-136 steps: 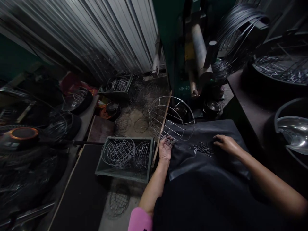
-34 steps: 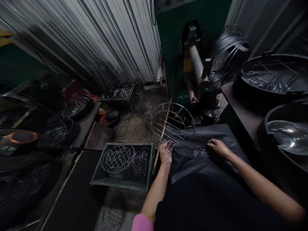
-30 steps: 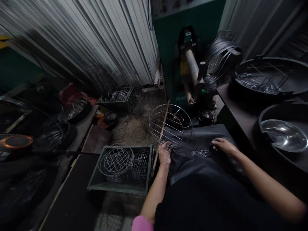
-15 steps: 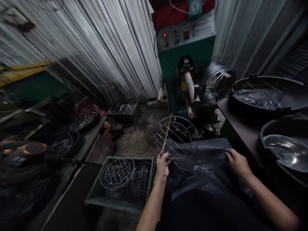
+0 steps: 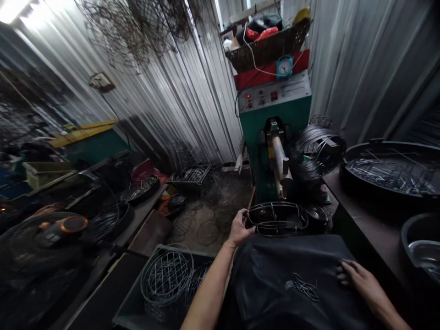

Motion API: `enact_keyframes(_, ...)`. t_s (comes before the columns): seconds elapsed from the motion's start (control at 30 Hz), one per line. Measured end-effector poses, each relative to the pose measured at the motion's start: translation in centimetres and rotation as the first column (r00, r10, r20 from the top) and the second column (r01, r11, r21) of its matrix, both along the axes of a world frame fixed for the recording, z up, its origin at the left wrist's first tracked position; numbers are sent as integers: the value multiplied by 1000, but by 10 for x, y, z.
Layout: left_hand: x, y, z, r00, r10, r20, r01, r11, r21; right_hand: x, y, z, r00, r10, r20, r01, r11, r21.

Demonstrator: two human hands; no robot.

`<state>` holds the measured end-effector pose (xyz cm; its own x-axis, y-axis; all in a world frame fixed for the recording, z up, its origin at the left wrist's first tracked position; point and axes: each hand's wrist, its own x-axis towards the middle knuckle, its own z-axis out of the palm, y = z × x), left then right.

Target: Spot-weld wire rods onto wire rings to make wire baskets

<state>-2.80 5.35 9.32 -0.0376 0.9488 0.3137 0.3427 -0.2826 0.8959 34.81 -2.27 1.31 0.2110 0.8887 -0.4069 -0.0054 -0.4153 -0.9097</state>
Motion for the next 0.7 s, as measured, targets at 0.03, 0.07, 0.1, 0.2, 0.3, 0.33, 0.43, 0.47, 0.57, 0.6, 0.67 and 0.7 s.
enact_keyframes(0.03,0,8,-2,996,-2,-90,5,1000,29,0,-1,2,999,-15,-42,15,1000,-6)
enact_keyframes(0.07,-1,15,-5,988,2,-153,5,999,49,1,-2,4,997,-25,-73,24,1000,-13)
enact_keyframes(0.1,-2,21,-9,982,14,-188,-3,998,61,2,-3,6,995,-33,-97,31,999,-22)
enact_keyframes(0.2,-6,31,-21,981,84,-177,-74,995,61,5,-3,9,988,-53,-143,47,998,-50)
enact_keyframes(0.3,-7,32,-34,986,131,-101,-128,991,36,7,0,10,979,-91,-182,75,993,-94)
enact_keyframes(0.33,-6,31,-38,989,130,-65,-129,991,20,7,1,9,975,-106,-194,85,990,-113)
enact_keyframes(0.43,0,28,-51,993,88,73,-85,995,-44,6,2,8,966,-130,-224,100,985,-140)
enact_keyframes(0.47,3,27,-55,990,74,118,-67,996,-62,6,2,8,964,-132,-232,101,985,-142)
enact_keyframes(0.57,11,26,-65,973,48,228,-22,993,-115,7,1,7,957,-143,-252,109,984,-141)
enact_keyframes(0.6,14,26,-68,961,54,270,-17,990,-137,8,1,6,953,-152,-261,117,982,-145)
enact_keyframes(0.67,18,27,-71,927,103,361,-40,983,-177,11,1,5,941,-181,-285,141,978,-155)
enact_keyframes(0.7,19,27,-72,905,140,401,-67,980,-189,12,0,5,935,-198,-296,157,975,-156)
